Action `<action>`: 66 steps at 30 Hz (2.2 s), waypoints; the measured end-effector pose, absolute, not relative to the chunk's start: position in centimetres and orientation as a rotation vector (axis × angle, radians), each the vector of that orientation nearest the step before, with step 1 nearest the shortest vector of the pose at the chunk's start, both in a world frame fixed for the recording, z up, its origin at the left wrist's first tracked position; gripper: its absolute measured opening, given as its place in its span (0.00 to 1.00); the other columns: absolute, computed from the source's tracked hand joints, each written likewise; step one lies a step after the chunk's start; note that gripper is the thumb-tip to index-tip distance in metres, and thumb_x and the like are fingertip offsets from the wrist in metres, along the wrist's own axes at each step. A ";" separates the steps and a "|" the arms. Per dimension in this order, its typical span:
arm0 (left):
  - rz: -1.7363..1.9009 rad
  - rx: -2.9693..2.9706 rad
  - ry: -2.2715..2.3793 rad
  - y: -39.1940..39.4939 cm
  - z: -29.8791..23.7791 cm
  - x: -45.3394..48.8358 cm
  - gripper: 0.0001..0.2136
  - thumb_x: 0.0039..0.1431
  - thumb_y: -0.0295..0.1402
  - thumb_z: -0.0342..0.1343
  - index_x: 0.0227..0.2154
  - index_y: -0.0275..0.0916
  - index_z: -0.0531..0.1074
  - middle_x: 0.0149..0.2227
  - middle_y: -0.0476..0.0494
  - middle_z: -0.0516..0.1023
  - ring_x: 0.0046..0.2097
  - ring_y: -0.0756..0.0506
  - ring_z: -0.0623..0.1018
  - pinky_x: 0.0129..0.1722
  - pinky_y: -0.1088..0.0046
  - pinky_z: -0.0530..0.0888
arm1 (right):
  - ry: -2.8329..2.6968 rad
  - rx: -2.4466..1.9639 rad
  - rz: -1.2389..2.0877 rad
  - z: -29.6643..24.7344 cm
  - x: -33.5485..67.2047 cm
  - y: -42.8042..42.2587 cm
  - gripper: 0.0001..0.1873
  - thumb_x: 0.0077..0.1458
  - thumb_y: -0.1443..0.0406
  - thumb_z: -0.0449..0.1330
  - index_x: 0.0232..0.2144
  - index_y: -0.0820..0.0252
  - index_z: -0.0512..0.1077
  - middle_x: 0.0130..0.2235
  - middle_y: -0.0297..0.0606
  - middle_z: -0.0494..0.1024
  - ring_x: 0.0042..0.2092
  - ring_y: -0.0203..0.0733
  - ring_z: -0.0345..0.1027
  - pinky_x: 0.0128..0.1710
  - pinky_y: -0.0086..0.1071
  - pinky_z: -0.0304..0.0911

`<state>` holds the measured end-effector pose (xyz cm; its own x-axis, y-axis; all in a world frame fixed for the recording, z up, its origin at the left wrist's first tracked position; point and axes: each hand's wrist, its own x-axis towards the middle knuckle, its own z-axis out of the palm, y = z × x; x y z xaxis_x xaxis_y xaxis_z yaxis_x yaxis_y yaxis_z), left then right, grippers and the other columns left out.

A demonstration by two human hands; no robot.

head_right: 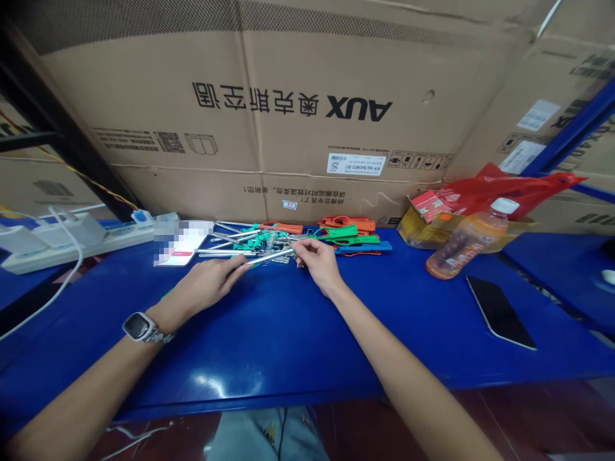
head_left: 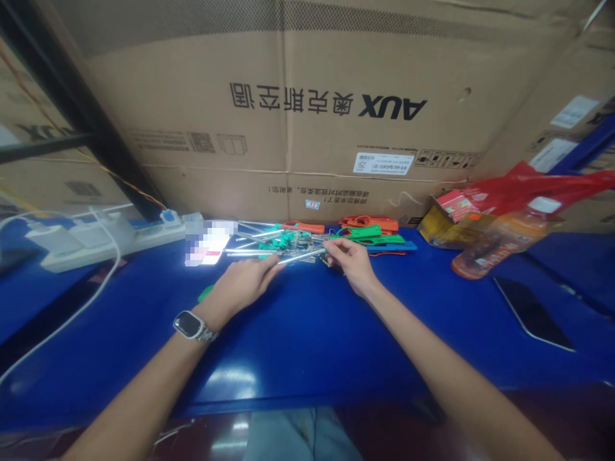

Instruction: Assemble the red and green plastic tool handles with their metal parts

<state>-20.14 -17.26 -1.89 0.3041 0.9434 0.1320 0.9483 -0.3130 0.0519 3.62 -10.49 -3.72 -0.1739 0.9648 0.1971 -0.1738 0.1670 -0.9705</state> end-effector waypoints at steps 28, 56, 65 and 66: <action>-0.693 -2.676 -1.928 -17.3 -1.3 -18.3 0.13 0.65 0.34 0.48 0.51 0.37 0.61 0.41 0.36 0.80 0.40 0.37 0.81 0.35 0.66 0.73 | -1.452 -0.645 1.632 -3.0 -1.4 -12.6 0.14 0.42 0.57 0.72 0.32 0.58 0.80 0.26 0.30 0.74 0.25 0.32 0.60 0.27 0.30 0.58; -0.334 -2.539 -1.973 -17.6 -1.1 -17.6 0.14 0.68 0.37 0.43 0.41 0.37 0.73 0.36 0.35 0.81 0.38 0.36 0.81 0.36 0.63 0.73 | -1.448 -0.824 1.472 -2.1 0.0 -12.7 0.19 0.38 0.54 0.75 0.27 0.61 0.76 0.20 0.28 0.72 0.22 0.32 0.62 0.23 0.30 0.60; -0.537 -2.617 -2.020 -17.5 -1.2 -17.3 0.19 0.64 0.32 0.47 0.57 0.37 0.60 0.41 0.34 0.81 0.42 0.35 0.81 0.38 0.63 0.73 | -1.432 -0.849 1.504 -2.8 -1.5 -13.5 0.21 0.37 0.53 0.74 0.27 0.61 0.76 0.23 0.31 0.75 0.23 0.33 0.64 0.24 0.30 0.62; -0.588 -2.627 -2.027 -17.5 -1.1 -17.3 0.22 0.64 0.31 0.47 0.60 0.37 0.56 0.41 0.34 0.81 0.42 0.35 0.81 0.38 0.63 0.73 | -1.430 -0.846 1.501 -2.8 -1.6 -13.5 0.21 0.37 0.53 0.74 0.27 0.61 0.75 0.22 0.30 0.74 0.23 0.33 0.63 0.24 0.30 0.61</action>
<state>-17.27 -17.54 -1.10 0.2257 0.9652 0.1319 0.8861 -0.2597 0.3840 -1.56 -13.52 -2.83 -0.3889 0.9168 0.0911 -0.1353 0.0410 -0.9900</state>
